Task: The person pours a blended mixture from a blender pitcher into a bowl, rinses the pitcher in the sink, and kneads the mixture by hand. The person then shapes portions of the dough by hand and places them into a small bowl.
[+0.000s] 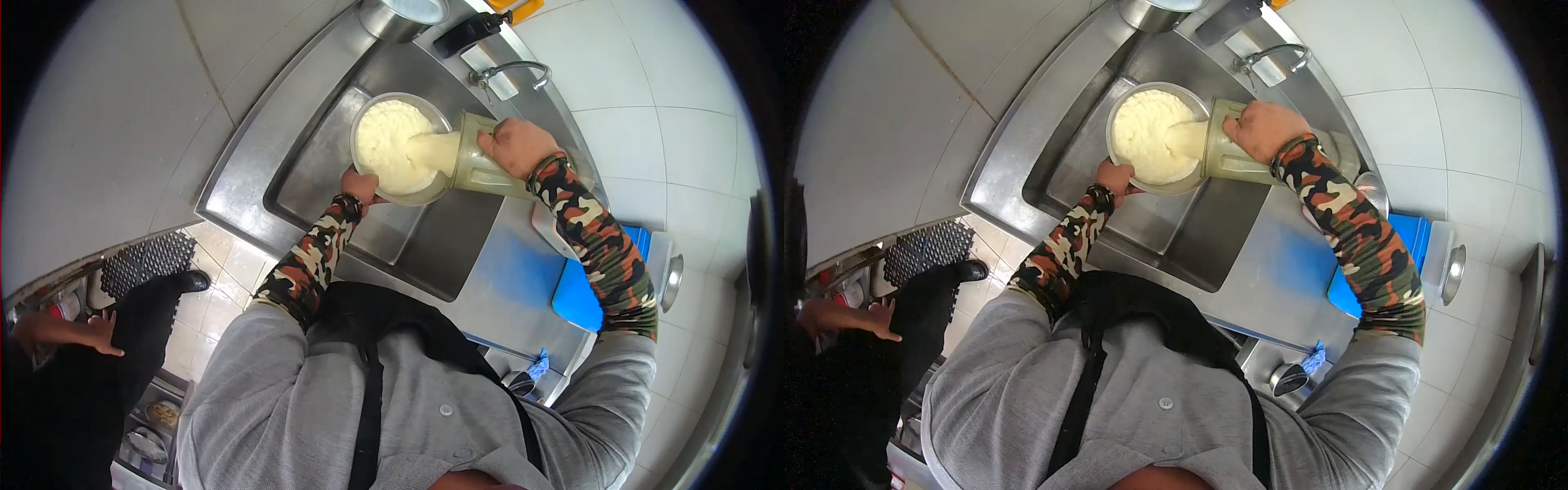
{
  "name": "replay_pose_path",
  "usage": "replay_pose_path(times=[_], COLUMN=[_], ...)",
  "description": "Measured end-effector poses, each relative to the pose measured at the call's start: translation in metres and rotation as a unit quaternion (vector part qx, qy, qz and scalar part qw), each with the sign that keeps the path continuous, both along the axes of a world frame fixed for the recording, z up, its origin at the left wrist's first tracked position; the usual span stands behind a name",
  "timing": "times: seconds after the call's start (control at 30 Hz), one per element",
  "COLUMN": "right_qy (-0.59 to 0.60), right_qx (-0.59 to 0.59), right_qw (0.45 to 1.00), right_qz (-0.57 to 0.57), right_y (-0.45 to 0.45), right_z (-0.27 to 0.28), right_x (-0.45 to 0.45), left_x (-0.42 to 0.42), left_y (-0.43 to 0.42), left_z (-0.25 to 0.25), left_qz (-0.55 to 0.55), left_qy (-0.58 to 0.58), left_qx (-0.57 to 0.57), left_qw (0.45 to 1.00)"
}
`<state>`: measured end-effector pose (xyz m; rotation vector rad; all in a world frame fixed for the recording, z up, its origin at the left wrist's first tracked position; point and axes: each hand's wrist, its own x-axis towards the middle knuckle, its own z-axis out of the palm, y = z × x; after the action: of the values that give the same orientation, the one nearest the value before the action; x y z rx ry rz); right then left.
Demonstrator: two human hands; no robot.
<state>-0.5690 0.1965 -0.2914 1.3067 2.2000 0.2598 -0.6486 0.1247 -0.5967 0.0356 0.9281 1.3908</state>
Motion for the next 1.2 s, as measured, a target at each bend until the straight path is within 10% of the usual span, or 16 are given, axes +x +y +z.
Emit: replay_pose_path(times=[0.73, 1.07, 1.13, 1.2], right_qy=[-0.027, 0.358, 0.315, 0.350], right_qx=[-0.008, -0.066, 0.157, 0.236], right_qw=[0.981, 0.931, 0.894, 0.881], right_qz=[0.194, 0.011, 0.276, 0.214], right_y=[-0.015, 0.061, 0.057, 0.051], right_z=[0.060, 0.012, -0.021, -0.047], right_x=[0.011, 0.216, 0.227, 0.221], left_x=[0.021, 0.015, 0.001, -0.011], left_y=[-0.006, -0.046, -0.052, -0.059], left_z=[0.003, 0.011, 0.009, 0.011], left_qz=[-0.011, 0.002, 0.002, 0.022], left_qy=[0.020, 0.069, 0.091, 0.056], left_qx=[0.018, 0.002, -0.016, -0.029], left_qw=[1.000, 0.998, 0.996, 0.998])
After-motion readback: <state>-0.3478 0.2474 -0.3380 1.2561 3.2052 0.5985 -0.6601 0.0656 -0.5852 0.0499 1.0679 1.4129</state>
